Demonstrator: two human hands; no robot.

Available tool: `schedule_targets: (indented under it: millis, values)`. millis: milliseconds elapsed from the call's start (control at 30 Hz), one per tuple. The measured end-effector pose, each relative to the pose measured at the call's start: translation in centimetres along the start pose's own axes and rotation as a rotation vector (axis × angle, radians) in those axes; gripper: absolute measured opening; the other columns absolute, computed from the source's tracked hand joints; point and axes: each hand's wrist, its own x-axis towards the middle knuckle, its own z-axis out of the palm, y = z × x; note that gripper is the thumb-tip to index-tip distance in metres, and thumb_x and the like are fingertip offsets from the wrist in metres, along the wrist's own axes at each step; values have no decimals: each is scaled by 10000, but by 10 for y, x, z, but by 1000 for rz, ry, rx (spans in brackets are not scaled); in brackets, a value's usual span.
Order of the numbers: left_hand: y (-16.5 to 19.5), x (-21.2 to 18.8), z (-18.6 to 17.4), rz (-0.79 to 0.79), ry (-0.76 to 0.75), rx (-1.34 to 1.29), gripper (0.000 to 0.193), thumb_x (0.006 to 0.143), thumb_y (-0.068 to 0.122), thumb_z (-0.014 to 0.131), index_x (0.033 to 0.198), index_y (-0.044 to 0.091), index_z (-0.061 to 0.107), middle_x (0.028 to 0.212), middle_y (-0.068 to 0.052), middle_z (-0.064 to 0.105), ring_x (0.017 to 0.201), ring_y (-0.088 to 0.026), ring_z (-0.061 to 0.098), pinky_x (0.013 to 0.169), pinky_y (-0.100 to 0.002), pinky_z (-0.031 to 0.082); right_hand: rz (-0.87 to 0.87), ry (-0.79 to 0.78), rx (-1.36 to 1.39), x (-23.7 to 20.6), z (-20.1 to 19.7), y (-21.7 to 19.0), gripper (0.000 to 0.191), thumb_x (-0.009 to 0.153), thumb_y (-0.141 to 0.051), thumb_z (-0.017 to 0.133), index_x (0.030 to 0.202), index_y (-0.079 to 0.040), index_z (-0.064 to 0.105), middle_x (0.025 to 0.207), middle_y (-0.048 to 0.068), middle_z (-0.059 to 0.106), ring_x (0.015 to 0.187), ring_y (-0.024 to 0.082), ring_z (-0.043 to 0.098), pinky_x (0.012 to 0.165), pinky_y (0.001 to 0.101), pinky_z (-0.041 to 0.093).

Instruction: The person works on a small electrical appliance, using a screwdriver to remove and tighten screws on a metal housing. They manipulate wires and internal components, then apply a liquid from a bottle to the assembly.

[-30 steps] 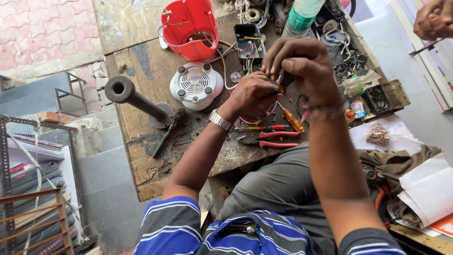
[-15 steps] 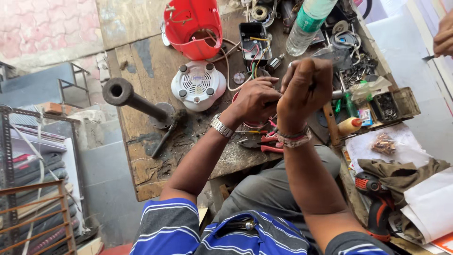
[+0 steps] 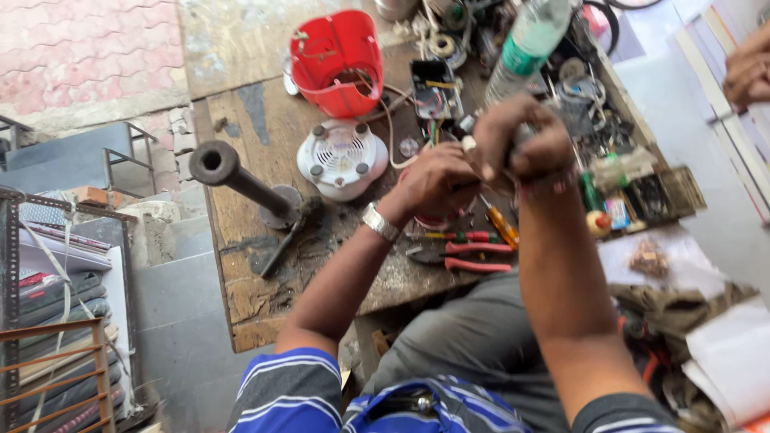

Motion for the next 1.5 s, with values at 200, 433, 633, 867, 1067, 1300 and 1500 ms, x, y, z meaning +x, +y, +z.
schedule_targets:
  millis: [200, 433, 633, 867, 1067, 1300, 1500]
  values:
    - [-2, -2, 6, 36, 36, 102, 189, 764, 219, 792, 875, 94, 703, 895, -101, 724, 930, -301, 712, 1006, -435, 535, -279, 1122, -655, -15, 66, 65, 271, 1083, -232, 674, 948, -11, 595, 728, 66, 555, 566, 94, 491, 503, 274, 377]
    - [0, -1, 4, -22, -3, 147, 133, 838, 238, 780, 823, 135, 696, 821, -93, 705, 900, -294, 712, 1039, -430, 543, -143, 1123, -827, -11, 58, 45, 405, 1119, -363, 506, 904, -34, 603, 698, 55, 570, 544, 122, 525, 520, 262, 390]
    - [4, 0, 2, -108, -71, 183, 135, 837, 280, 793, 812, 155, 751, 807, -93, 719, 846, -298, 699, 851, -414, 536, 111, 88, -216, -1, 23, -18, 341, 961, -305, 692, 880, 26, 693, 946, 203, 678, 843, 296, 656, 818, 375, 556]
    - [4, -3, 4, 3, 20, 90, 119, 846, 216, 776, 922, 137, 729, 922, -80, 730, 945, -283, 715, 947, -393, 550, -42, 488, -172, -20, 32, 22, 265, 988, -226, 663, 923, 29, 684, 758, 112, 612, 506, 120, 491, 522, 271, 395]
    - [-1, 2, 6, 1, -9, 125, 156, 743, 171, 772, 862, 92, 709, 802, -111, 713, 846, -308, 710, 1039, -447, 550, -364, 1275, -928, -11, 62, 71, 288, 1153, -237, 534, 957, -28, 562, 709, 57, 523, 561, 101, 484, 496, 240, 374]
    - [6, 0, 1, -34, 18, 127, 118, 841, 210, 803, 901, 124, 749, 813, -103, 722, 843, -291, 724, 1063, -439, 546, -120, 702, -547, -20, 49, -1, 254, 1072, -244, 630, 948, -23, 647, 887, 111, 623, 778, 188, 587, 724, 275, 467]
    - [-7, -5, 2, 20, -1, 21, 160, 794, 184, 773, 938, 116, 753, 935, -89, 759, 944, -290, 732, 992, -407, 548, 43, -127, -65, 4, 5, -19, 287, 978, -247, 660, 991, 37, 691, 839, 185, 707, 612, 252, 632, 556, 318, 504]
